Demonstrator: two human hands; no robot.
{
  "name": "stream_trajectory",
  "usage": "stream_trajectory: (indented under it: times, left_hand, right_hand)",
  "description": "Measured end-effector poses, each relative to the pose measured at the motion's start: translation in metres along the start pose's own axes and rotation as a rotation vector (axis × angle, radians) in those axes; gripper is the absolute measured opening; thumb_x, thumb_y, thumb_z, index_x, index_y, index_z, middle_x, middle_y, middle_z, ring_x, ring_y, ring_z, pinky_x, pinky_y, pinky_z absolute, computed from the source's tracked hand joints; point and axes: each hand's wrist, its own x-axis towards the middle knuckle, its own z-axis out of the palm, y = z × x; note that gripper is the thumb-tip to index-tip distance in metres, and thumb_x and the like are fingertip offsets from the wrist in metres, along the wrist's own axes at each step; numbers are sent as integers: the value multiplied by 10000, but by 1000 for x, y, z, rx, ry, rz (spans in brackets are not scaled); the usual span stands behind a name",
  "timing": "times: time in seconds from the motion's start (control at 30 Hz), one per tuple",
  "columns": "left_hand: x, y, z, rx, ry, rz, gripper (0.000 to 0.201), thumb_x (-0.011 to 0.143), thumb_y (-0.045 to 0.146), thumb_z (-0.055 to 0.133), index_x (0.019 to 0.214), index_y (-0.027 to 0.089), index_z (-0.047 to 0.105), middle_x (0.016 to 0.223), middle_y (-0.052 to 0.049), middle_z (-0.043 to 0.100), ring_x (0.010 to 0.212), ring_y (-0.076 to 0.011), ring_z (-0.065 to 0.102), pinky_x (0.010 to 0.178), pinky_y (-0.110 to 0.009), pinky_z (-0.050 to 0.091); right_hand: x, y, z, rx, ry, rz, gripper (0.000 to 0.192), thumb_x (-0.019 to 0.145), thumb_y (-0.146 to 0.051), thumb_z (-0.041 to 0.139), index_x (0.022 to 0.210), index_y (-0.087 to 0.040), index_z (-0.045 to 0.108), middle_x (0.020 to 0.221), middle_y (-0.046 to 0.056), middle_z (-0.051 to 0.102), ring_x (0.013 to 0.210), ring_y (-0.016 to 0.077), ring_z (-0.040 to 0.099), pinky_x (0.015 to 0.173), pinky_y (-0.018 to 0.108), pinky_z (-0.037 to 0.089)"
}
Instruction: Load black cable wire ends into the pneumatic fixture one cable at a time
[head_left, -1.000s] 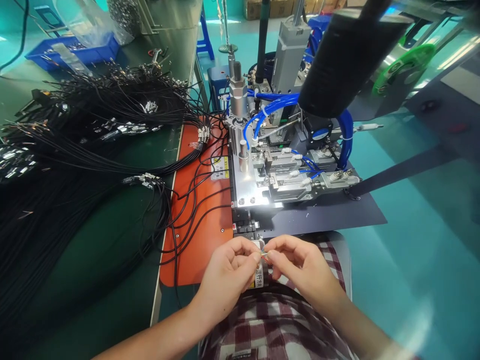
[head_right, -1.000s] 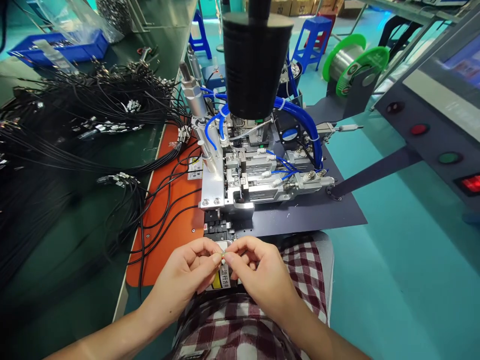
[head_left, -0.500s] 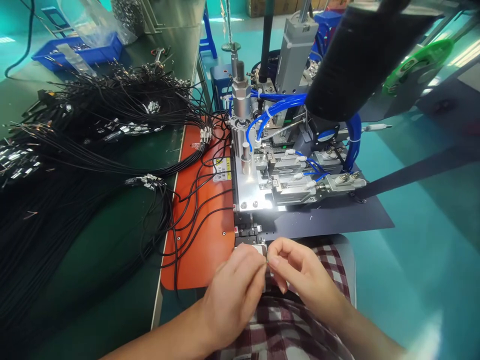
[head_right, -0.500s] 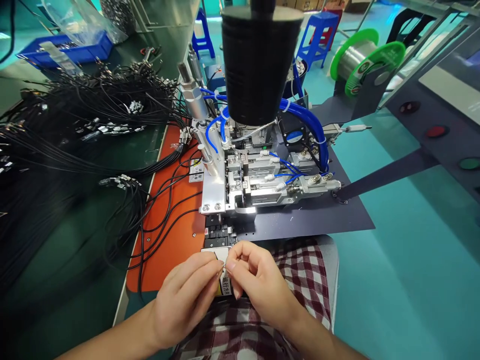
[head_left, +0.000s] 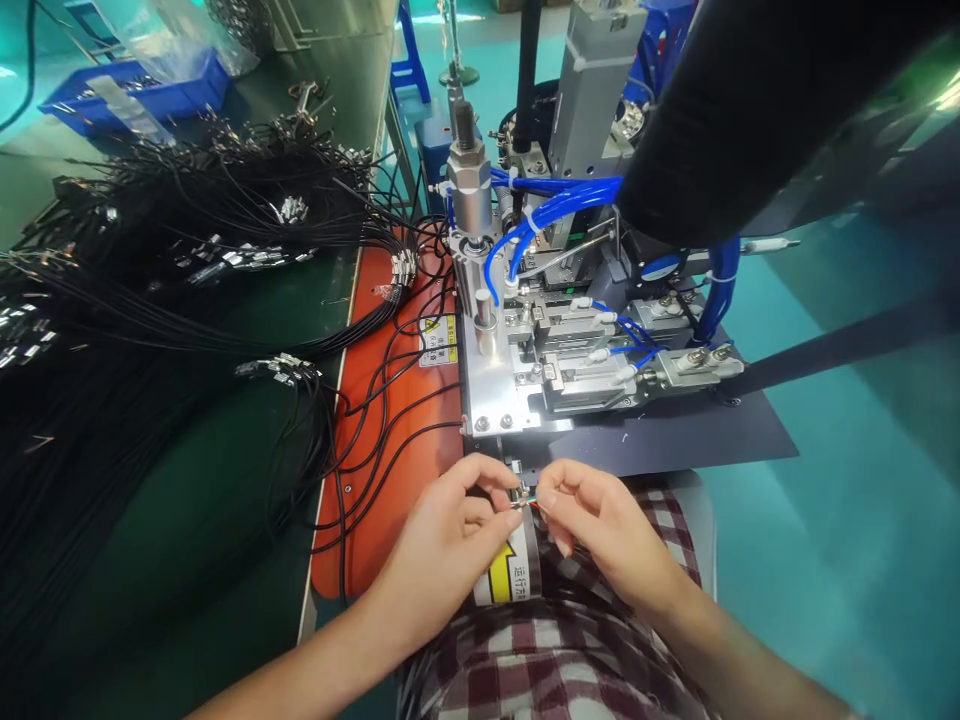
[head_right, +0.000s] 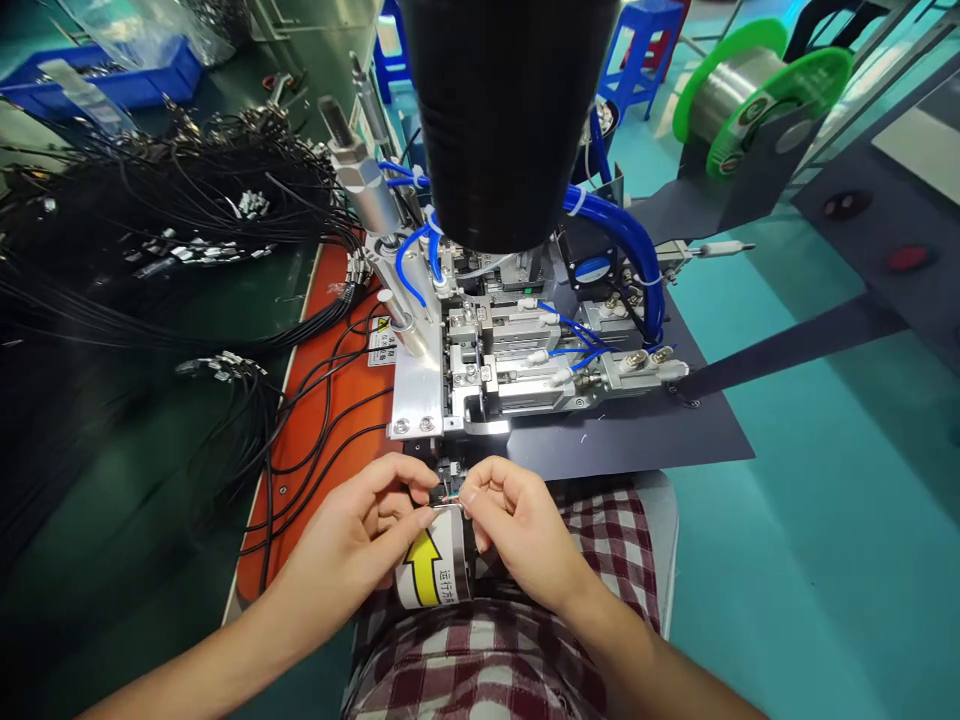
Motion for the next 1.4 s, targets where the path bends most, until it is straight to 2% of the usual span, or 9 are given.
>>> stream_trajectory:
  times: [0.1,0.2,0.3,0.5,0.57,0.63,0.77,0.83,1.4]
  left_hand:
    - [1,-4,-7,330,83,255,98,838,111,527,895,171,579,856,-14,567,717,-116,557,627,-222,447]
    - [4,-7,-13,486,69,412,158,860,58,484,905,172,585,883,-21,569,846,-132,563,750,-233,452]
    - [8,-6,-17,508,56,398,199,851,28,487,931,185,580,871,-3,564,806,-115,560,719,-210,448]
    - [12,-7,-21,454,65,239,136,824,62,551,872,182,595,811,9,572,676,-110,554,624,-220,459]
    - [12,-10,-22,492,75,270,131,834,70,541,890,171,602,820,-5,582,685,-118,563,631,-229,475]
    - [12,-14,-23,594,74,399,165,869,68,480,932,149,609,855,-38,593,738,-137,583,664,-244,498]
    - [16,-22,-27,880,68,818,273,930,80,355,978,76,624,846,-104,612,765,-177,611,648,-270,530]
    - [19,-24,-29,973,88,923,294,947,98,346,980,58,635,810,-107,620,742,-181,620,623,-269,534]
    - [21,-31,-34,1113,25,895,367,971,118,268,1137,85,593,844,-85,600,739,-167,610,630,-270,540]
  right_hand:
    - [9,2,-1,-4,26,-22,230,846,-354,589,720,-181,502,518,-73,455,481,84,379,492,234,267]
    - [18,5,-2,-5,35,-39,238,842,-357,589,711,-174,512,531,-69,456,484,83,385,490,231,267]
    - [22,6,-3,-12,43,-39,244,837,-360,593,702,-172,519,526,-70,448,475,81,377,479,229,259]
    - [22,4,-1,-33,62,-21,258,823,-386,601,692,-181,517,512,-71,444,462,87,372,469,236,253]
    - [22,3,0,-38,64,-9,252,821,-384,605,701,-181,517,509,-69,450,468,91,377,477,239,257]
    - [23,3,0,-34,75,-3,244,821,-382,608,710,-184,517,509,-69,455,473,94,379,482,243,258]
    - [26,5,-2,-40,92,-3,261,809,-408,610,702,-188,520,499,-71,451,463,95,375,478,246,259]
    - [28,7,-3,-49,90,1,263,807,-412,610,705,-184,528,493,-71,457,461,95,377,479,246,263]
    - [30,15,-2,-86,118,-10,254,820,-411,604,721,-185,541,519,-64,468,474,101,402,475,248,297]
